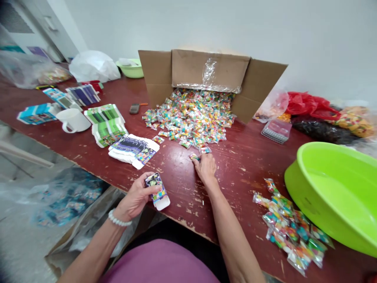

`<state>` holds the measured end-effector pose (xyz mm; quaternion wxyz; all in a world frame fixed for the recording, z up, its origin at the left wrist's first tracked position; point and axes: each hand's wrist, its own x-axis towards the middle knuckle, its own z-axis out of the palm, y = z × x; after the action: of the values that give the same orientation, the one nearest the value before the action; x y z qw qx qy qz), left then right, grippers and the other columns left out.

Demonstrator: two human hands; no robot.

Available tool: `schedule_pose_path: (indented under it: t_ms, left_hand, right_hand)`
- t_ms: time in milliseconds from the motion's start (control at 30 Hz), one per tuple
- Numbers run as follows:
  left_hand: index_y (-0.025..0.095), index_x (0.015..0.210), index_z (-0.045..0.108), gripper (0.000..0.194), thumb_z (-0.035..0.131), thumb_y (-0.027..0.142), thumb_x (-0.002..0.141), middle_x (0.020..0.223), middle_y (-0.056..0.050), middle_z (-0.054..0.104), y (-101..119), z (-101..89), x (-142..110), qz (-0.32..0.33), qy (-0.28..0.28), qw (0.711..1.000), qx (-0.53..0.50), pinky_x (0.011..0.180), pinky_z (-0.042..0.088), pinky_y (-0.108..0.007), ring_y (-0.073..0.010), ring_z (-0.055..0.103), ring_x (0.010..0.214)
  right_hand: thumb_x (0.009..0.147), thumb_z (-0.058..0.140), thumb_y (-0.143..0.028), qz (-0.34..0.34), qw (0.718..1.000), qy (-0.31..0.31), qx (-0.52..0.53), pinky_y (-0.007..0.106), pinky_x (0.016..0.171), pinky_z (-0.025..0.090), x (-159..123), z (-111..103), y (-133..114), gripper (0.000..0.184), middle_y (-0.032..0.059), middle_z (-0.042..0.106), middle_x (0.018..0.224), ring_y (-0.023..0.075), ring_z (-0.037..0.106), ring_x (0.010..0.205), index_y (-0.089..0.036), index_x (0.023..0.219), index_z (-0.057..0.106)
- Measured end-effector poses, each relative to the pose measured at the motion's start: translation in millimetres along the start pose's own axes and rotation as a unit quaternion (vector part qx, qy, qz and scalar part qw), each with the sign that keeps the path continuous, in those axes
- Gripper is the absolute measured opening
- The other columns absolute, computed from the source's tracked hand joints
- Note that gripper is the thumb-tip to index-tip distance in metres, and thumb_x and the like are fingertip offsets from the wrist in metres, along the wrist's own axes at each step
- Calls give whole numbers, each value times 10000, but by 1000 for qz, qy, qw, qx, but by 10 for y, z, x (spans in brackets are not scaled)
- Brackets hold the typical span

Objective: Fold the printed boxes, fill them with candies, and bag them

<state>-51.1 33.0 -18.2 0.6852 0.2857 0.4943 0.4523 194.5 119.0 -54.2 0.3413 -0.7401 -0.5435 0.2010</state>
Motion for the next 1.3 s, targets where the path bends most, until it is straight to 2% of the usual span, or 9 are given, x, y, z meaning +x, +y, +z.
schedule_pose_path:
  t_ms: [200,267,333,500,633,833,1033,1167,1300]
  left_hand:
    - [182,1091,654,580,901,300,580,849,14,665,58,-133,60,62,46,996,36,557,573,-240,-134,654,668]
    - [178,1053,655,549,899,318,581,857,10,676,85,-140,62,83,70,994,26,492,557,-225,-133,656,635]
    - [178,1014,634,542,905,307,562,838,19,674,106,-125,47,87,80,993,1,461,558,-230,-132,654,608]
    - [188,912,551,516,908,259,547,771,48,648,116,-85,-35,55,71,994,-59,479,587,-268,-148,666,634]
    - [194,880,516,491,897,252,576,790,44,656,108,-94,-87,48,70,994,-66,530,614,-303,-155,673,689]
    - [191,913,535,460,888,257,625,816,13,683,51,-104,-157,11,-59,998,-3,591,578,-272,-148,670,685]
    - [140,1180,638,570,860,198,658,1034,-70,707,-81,-80,-198,-57,-232,968,77,815,517,-263,-173,657,909]
    - [171,1180,612,449,773,285,777,1007,-53,678,-92,-56,-222,-37,-240,966,91,730,509,-252,-154,640,822]
    - [202,1103,588,317,708,322,836,985,-22,630,-71,7,-268,-12,-243,963,114,682,507,-238,-116,597,746]
  right_hand:
    - [811,630,-500,-3,993,-76,89,331,696,477,-291,-26,-62,313,32,655,726,198,605,694,-188,786,636]
    - [832,611,-503,-9,978,-139,157,283,592,471,-527,-83,-176,313,1,647,702,158,578,600,-191,848,629]
    - [846,623,-463,-22,942,-219,253,260,561,457,-762,-145,-295,272,-11,638,730,140,555,591,-198,909,629]
    - [895,576,-303,-121,946,-197,228,287,717,446,-1017,-274,-457,128,6,660,810,165,575,751,-212,902,665]
    - [898,568,-293,-119,949,-196,215,292,741,439,-986,-329,-445,130,6,666,830,170,581,774,-212,921,668]
    - [874,619,-308,-121,920,-263,264,295,739,473,-978,-307,-425,140,15,700,878,169,616,784,-206,947,681]
    - [768,740,-266,-70,909,-241,334,268,678,511,-927,-259,-484,306,0,705,838,150,657,727,-216,1042,613]
    - [790,717,-262,-78,919,-233,308,279,695,524,-900,-293,-470,234,9,714,836,160,672,754,-209,993,616]
    - [823,682,-240,-146,937,-233,216,270,662,499,-922,-355,-495,153,1,711,820,146,652,698,-208,962,628]
